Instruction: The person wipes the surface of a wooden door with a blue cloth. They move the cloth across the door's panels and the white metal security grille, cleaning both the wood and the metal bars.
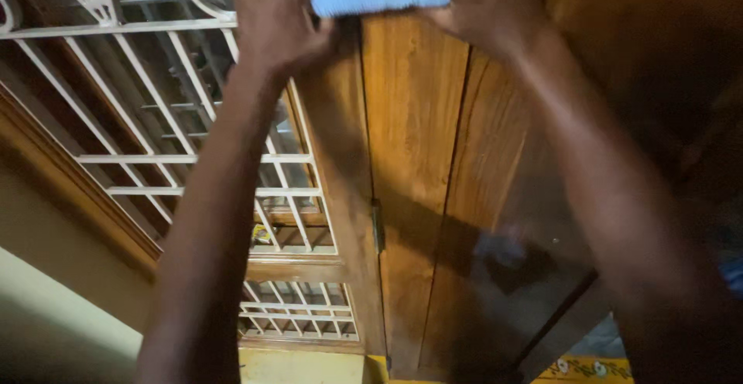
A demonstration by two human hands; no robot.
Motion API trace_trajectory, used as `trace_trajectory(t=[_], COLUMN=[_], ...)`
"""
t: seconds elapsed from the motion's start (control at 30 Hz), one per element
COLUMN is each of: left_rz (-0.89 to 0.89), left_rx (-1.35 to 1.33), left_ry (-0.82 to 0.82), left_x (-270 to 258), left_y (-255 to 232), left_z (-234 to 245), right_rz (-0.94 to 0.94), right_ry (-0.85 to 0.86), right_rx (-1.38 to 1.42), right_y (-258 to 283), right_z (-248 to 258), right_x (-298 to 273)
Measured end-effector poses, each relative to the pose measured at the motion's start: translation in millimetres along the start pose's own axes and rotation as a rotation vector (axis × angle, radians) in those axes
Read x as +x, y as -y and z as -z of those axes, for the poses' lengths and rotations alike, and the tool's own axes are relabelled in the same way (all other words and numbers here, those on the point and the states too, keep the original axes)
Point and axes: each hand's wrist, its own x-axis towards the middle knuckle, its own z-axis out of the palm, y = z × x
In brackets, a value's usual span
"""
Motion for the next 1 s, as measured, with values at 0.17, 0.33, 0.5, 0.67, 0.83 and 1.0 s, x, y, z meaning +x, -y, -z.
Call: trace_trajectory(t=[0.17, 0.33, 0.5, 0.67, 0.83, 1.0], left_rz=[-0.256, -0.322, -0.385, -0.369, -0.282, -0.179], left_rx=[0.063, -0.182, -0.162, -0.225, -0.127, -0.144], left_ry=[-0.208, -0.173, -0.216, -0.144, -0.002, -0.015], left_x=[-25.2, -44.7, -66.7, -80.3, -68.5, -59.1], left_y=[-2.6, -11.0, -19.3, -36.9, -75.2, -107.9], left_z=[-4.8, 0.5, 0.8, 17.0, 34.8, 18.4], right_rz=[0.027, -0.018, -0.058, -0.091, -0.111, -0.022], right_ry=[-0.051, 0.029, 0.097, 0.151, 0.118, 0.116], right_rx=[-0.033, -0.165, -0.193, -0.177, -0.074, -0.081], right_y=[32.7, 63.9, 92.9, 111.1, 107.1, 92.6], right_z=[13.4, 26.7, 28.0, 36.2, 37.3, 35.0], right_x=[1.0, -16.8, -33.2, -34.5, -29.6, -29.8])
